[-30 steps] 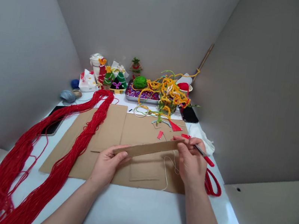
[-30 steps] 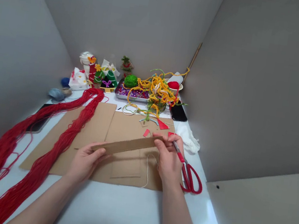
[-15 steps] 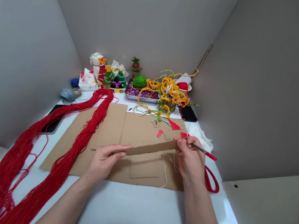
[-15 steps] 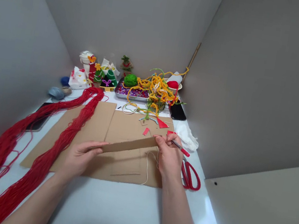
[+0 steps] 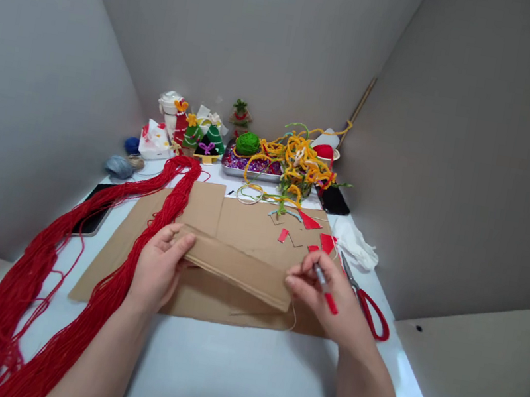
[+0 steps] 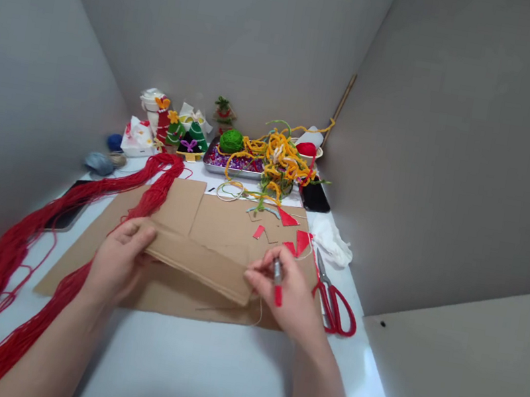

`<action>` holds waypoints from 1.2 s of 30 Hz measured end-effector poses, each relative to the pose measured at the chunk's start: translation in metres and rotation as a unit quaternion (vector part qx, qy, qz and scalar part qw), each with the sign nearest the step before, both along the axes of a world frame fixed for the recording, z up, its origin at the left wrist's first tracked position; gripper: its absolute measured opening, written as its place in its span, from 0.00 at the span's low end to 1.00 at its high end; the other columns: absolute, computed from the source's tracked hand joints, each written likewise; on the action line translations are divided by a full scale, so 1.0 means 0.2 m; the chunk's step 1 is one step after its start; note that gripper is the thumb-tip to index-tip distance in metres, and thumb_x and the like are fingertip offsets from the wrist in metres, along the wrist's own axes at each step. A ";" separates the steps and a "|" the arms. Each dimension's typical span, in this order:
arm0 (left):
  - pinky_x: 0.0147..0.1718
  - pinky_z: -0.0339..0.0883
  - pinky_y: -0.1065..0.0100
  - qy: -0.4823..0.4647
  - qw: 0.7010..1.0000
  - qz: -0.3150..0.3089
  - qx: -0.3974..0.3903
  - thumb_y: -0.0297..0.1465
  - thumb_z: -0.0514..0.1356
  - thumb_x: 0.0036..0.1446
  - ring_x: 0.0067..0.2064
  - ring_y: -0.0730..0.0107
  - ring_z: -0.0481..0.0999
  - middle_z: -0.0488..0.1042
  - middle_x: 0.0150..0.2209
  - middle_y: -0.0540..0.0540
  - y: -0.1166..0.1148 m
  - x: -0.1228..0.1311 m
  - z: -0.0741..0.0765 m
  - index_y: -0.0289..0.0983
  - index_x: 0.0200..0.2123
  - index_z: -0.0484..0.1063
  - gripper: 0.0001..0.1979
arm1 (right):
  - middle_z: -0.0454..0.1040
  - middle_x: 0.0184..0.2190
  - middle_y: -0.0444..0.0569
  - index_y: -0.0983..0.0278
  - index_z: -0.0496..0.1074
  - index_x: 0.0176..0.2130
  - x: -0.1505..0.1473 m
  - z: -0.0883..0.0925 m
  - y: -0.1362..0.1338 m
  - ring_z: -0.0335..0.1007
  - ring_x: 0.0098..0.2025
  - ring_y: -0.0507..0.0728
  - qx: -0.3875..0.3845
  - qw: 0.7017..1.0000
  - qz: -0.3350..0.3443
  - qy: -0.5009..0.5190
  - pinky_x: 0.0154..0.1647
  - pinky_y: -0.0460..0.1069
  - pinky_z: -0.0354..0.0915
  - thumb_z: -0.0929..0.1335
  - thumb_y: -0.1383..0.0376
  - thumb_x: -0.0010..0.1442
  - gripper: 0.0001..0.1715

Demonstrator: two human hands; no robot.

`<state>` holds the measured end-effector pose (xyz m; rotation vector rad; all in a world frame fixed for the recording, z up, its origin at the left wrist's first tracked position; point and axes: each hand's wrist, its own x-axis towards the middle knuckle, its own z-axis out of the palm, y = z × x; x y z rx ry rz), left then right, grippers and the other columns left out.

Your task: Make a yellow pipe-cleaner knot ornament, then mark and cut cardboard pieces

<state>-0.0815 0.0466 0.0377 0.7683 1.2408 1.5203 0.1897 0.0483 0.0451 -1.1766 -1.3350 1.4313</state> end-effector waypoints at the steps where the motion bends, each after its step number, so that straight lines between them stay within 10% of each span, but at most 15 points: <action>1: 0.27 0.69 0.78 -0.031 0.999 0.017 -0.002 0.34 0.66 0.48 0.28 0.78 0.74 0.76 0.30 0.54 0.01 -0.01 0.00 0.38 0.35 0.73 0.10 | 0.71 0.34 0.44 0.60 0.58 0.33 -0.02 0.00 -0.04 0.66 0.31 0.51 -0.022 0.999 0.040 -0.006 0.30 0.46 0.65 0.71 0.61 0.52 0.17; 10: 0.32 0.70 0.72 -0.072 0.992 -0.088 -0.047 0.33 0.64 0.51 0.33 0.72 0.77 0.78 0.34 0.47 -0.03 0.07 -0.01 0.36 0.37 0.71 0.11 | 0.69 0.36 0.45 0.60 0.56 0.31 -0.35 -0.15 -0.30 0.67 0.32 0.51 0.028 0.995 0.021 -0.094 0.36 0.48 0.65 0.68 0.64 0.55 0.13; 19: 0.26 0.66 0.74 0.081 0.961 -0.212 -0.155 0.39 0.62 0.52 0.28 0.71 0.75 0.76 0.28 0.50 -0.15 0.09 0.03 0.38 0.40 0.70 0.15 | 0.74 0.38 0.49 0.59 0.57 0.32 -0.25 -0.08 -0.27 0.72 0.42 0.57 0.050 0.996 0.004 -0.073 0.38 0.50 0.67 0.67 0.61 0.59 0.12; 27: 0.30 0.69 0.71 0.208 0.956 -0.081 -0.190 0.38 0.63 0.51 0.33 0.67 0.78 0.79 0.32 0.47 -0.13 0.05 0.00 0.37 0.52 0.64 0.26 | 0.76 0.33 0.45 0.59 0.58 0.30 -0.05 -0.02 -0.09 0.68 0.28 0.53 0.148 0.949 -0.037 -0.275 0.29 0.47 0.62 0.66 0.59 0.59 0.12; 36: 0.28 0.70 0.70 0.169 0.966 -0.033 -0.195 0.36 0.64 0.49 0.28 0.69 0.78 0.79 0.32 0.46 -0.12 0.05 -0.03 0.36 0.53 0.62 0.28 | 0.76 0.38 0.46 0.58 0.63 0.34 0.03 0.00 0.17 0.72 0.37 0.57 0.236 0.890 0.060 -0.385 0.34 0.50 0.63 0.69 0.63 0.57 0.08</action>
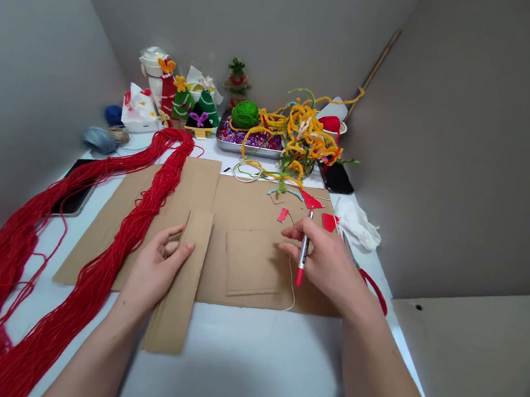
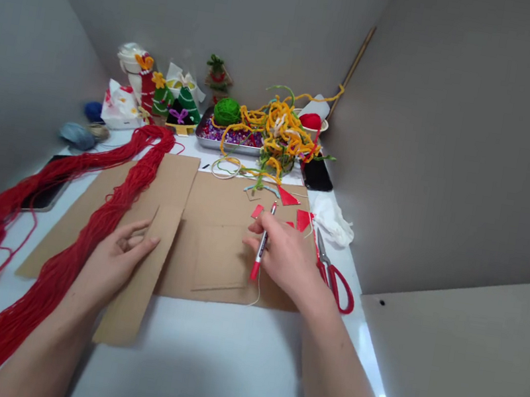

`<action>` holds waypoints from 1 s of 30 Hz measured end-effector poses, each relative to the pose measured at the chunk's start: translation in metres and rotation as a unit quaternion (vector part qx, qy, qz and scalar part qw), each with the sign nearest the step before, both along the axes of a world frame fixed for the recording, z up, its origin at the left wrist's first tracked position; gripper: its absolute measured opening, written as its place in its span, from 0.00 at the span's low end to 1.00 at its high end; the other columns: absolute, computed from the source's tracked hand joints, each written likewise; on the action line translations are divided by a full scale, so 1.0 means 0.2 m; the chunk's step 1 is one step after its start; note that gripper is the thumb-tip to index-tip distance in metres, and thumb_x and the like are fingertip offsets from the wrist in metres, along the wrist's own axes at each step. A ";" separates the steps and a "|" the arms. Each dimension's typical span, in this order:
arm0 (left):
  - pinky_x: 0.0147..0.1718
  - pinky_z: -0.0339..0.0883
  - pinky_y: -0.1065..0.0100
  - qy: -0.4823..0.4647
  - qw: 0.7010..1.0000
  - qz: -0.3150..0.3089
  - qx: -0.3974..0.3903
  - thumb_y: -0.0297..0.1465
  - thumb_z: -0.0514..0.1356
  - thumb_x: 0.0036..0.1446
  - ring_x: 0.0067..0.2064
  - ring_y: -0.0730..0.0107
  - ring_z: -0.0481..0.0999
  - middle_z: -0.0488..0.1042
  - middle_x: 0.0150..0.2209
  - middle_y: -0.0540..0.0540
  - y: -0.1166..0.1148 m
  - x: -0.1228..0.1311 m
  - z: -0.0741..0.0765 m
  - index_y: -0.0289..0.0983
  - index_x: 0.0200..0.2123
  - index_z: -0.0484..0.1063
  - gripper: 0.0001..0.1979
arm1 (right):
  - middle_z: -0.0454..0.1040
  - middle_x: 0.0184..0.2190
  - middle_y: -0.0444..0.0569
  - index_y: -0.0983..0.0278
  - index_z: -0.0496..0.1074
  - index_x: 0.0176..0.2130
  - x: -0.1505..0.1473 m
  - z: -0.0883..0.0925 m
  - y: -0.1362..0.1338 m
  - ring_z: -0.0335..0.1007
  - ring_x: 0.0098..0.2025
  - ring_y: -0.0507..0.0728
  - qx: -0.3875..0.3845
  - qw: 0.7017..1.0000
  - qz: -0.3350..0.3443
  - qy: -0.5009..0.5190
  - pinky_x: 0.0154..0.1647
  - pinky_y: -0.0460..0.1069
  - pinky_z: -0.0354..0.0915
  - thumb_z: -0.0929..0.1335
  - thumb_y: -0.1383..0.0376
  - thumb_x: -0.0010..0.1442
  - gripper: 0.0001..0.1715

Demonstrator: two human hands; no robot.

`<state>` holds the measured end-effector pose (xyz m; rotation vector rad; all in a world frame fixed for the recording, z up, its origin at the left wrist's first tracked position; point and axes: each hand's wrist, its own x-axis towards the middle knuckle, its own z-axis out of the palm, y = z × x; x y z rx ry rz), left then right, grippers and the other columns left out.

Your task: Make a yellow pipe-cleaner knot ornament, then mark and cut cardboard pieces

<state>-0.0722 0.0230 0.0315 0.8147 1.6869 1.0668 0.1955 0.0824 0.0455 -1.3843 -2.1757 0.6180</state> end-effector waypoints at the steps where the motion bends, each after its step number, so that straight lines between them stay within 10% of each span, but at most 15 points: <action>1: 0.28 0.70 0.70 0.003 1.000 0.002 0.001 0.37 0.64 0.49 0.28 0.69 0.78 0.79 0.32 0.46 0.00 -0.01 0.00 0.36 0.53 0.62 0.28 | 0.75 0.40 0.46 0.58 0.64 0.36 -0.01 -0.02 0.01 0.72 0.40 0.58 -0.007 1.000 0.021 -0.013 0.35 0.51 0.63 0.70 0.62 0.56 0.10; 9: 0.28 0.70 0.69 -0.004 1.000 0.001 -0.008 0.39 0.64 0.48 0.29 0.67 0.78 0.79 0.30 0.47 0.00 -0.01 -0.02 0.36 0.53 0.63 0.29 | 0.74 0.45 0.52 0.57 0.66 0.42 -0.09 -0.11 0.00 0.62 0.57 0.65 -0.023 0.990 0.130 -0.045 0.48 0.58 0.63 0.73 0.60 0.52 0.19; 30: 0.28 0.68 0.70 0.004 1.000 -0.027 -0.008 0.44 0.65 0.45 0.30 0.66 0.77 0.78 0.30 0.47 -0.01 0.01 -0.06 0.36 0.53 0.64 0.34 | 0.72 0.49 0.50 0.58 0.66 0.40 -0.09 -0.13 0.00 0.67 0.50 0.63 0.029 0.996 0.079 0.000 0.49 0.59 0.61 0.72 0.60 0.53 0.15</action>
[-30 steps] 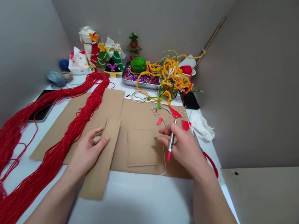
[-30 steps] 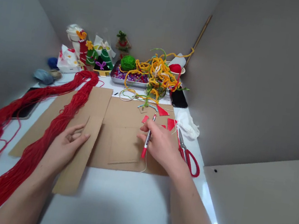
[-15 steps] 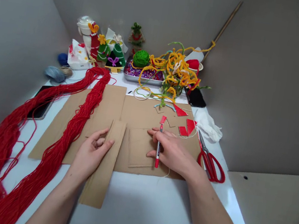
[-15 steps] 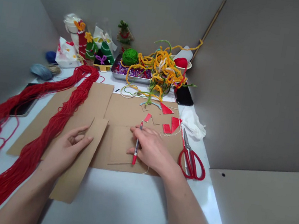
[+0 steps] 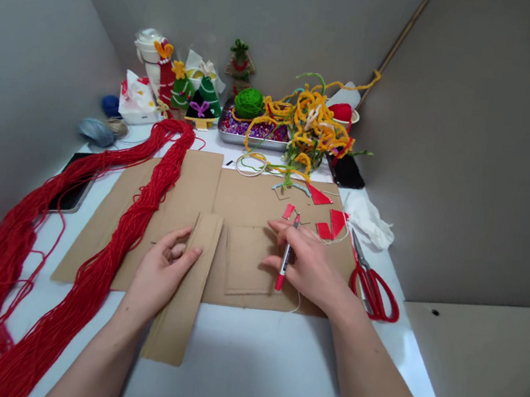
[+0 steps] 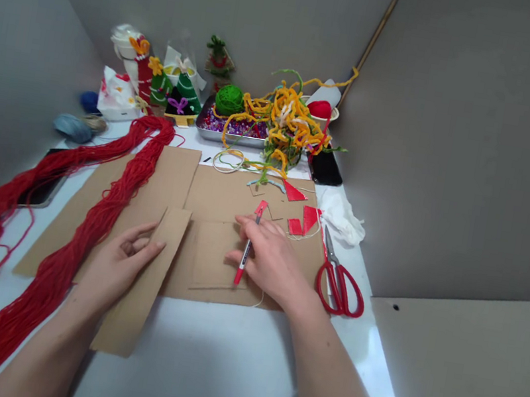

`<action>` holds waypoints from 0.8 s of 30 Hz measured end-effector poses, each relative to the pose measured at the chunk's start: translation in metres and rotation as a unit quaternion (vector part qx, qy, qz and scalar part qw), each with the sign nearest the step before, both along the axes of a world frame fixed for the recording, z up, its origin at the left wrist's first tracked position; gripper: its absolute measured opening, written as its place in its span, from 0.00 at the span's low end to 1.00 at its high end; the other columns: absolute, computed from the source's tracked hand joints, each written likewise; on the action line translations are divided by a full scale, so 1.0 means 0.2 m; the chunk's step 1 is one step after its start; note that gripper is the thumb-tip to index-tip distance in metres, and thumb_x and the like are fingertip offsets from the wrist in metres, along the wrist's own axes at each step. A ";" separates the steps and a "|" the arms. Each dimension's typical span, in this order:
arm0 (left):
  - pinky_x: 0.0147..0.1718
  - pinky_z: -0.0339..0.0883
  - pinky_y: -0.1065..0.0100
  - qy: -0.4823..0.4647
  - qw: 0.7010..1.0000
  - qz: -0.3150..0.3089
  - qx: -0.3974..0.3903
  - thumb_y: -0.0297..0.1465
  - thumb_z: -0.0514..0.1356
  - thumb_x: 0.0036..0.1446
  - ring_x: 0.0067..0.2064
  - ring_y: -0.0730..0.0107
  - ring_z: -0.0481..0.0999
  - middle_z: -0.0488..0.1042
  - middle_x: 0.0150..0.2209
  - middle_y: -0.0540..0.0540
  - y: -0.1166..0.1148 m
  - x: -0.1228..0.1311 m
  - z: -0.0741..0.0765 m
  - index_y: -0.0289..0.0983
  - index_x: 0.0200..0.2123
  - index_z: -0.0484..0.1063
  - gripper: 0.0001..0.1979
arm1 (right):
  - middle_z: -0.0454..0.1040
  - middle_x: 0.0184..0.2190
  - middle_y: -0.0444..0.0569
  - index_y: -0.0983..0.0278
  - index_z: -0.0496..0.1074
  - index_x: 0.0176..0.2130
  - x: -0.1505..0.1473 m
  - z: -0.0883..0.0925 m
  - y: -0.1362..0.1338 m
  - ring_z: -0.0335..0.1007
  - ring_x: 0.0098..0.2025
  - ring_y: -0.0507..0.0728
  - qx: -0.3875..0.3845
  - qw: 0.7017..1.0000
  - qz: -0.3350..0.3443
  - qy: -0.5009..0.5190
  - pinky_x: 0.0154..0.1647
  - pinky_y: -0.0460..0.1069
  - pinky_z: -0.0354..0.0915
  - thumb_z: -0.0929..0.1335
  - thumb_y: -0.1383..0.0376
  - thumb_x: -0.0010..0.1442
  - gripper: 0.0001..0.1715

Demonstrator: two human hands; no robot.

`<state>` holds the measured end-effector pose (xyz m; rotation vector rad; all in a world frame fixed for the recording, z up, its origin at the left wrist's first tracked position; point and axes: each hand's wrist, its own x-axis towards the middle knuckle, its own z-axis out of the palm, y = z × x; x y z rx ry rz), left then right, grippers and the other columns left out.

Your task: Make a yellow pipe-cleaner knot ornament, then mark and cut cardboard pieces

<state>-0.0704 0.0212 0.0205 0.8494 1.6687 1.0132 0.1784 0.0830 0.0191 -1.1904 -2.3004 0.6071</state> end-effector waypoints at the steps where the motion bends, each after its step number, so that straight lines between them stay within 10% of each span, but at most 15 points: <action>1: 0.27 0.68 0.70 -0.004 1.000 0.002 0.000 0.44 0.65 0.44 0.30 0.66 0.77 0.78 0.30 0.47 0.00 0.00 0.00 0.36 0.53 0.64 0.34 | 0.73 0.48 0.50 0.58 0.66 0.40 0.00 0.00 0.00 0.67 0.49 0.63 0.005 1.000 -0.012 0.005 0.48 0.59 0.61 0.72 0.61 0.54 0.14; 24: 0.28 0.68 0.72 -0.095 0.995 -0.033 0.007 0.39 0.66 0.46 0.30 0.70 0.76 0.76 0.30 0.49 -0.02 0.04 -0.02 0.38 0.60 0.55 0.39 | 0.75 0.42 0.48 0.60 0.61 0.33 0.00 -0.04 0.00 0.70 0.41 0.58 0.010 1.000 -0.007 0.012 0.44 0.53 0.61 0.70 0.66 0.56 0.11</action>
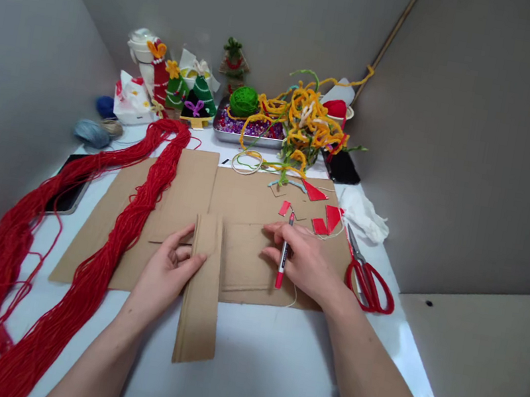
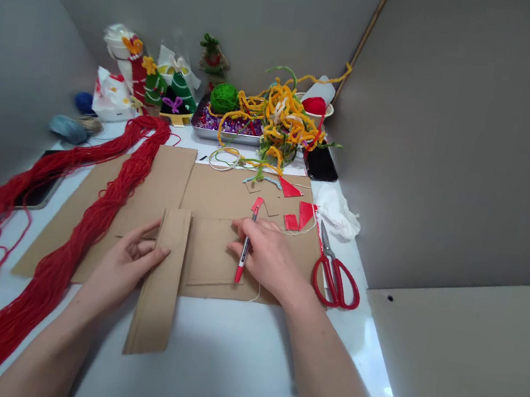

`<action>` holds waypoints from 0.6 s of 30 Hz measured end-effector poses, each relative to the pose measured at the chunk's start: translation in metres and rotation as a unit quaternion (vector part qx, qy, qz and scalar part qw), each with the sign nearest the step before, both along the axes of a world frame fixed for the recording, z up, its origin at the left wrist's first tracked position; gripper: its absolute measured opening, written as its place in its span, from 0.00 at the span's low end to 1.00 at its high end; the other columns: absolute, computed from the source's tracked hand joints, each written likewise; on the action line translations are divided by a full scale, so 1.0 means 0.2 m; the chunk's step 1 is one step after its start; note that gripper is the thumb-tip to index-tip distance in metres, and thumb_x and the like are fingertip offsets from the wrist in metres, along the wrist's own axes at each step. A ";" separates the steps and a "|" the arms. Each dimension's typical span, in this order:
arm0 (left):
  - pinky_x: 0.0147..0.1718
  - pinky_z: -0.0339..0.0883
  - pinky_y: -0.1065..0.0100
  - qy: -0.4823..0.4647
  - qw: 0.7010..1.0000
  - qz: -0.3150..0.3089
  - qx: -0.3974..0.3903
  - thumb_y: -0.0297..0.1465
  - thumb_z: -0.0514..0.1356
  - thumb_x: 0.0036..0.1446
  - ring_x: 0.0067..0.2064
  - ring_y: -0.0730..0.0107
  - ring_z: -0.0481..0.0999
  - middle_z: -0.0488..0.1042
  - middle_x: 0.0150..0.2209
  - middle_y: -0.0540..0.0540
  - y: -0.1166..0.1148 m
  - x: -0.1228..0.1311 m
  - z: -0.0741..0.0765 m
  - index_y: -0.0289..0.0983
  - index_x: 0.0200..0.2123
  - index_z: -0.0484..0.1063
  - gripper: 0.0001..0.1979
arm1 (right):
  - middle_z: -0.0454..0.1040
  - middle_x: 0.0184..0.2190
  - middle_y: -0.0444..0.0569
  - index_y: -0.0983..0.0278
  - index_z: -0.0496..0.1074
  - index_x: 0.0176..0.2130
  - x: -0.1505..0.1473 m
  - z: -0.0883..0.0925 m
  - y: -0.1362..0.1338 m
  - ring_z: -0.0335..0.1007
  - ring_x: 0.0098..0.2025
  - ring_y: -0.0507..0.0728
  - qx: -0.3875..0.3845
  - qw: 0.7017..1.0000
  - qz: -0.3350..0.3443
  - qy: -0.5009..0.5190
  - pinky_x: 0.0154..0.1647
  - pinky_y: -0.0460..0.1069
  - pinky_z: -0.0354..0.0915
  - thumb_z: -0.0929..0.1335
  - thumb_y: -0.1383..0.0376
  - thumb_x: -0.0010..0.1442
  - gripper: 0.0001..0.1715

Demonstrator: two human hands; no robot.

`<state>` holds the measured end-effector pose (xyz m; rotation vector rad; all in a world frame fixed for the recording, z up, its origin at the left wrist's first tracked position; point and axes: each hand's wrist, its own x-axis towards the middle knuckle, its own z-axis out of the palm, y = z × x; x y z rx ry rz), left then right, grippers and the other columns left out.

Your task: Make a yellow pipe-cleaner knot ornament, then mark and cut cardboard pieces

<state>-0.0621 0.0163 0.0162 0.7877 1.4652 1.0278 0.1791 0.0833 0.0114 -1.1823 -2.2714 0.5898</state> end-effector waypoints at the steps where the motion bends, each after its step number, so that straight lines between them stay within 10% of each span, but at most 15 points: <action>1: 0.28 0.68 0.72 -0.002 1.000 0.002 0.004 0.39 0.66 0.47 0.30 0.70 0.76 0.76 0.30 0.49 0.00 0.00 -0.01 0.39 0.60 0.54 0.40 | 0.75 0.41 0.48 0.60 0.62 0.33 0.00 0.00 0.00 0.70 0.41 0.58 0.000 1.000 -0.002 -0.001 0.44 0.53 0.62 0.70 0.65 0.56 0.10; 18: 0.30 0.71 0.69 -0.065 0.995 0.072 0.038 0.32 0.68 0.45 0.32 0.67 0.78 0.77 0.34 0.48 0.02 -0.01 -0.01 0.41 0.58 0.55 0.38 | 0.76 0.44 0.49 0.60 0.61 0.32 0.01 0.00 0.00 0.72 0.44 0.59 -0.004 0.999 -0.022 0.027 0.45 0.54 0.63 0.69 0.65 0.57 0.10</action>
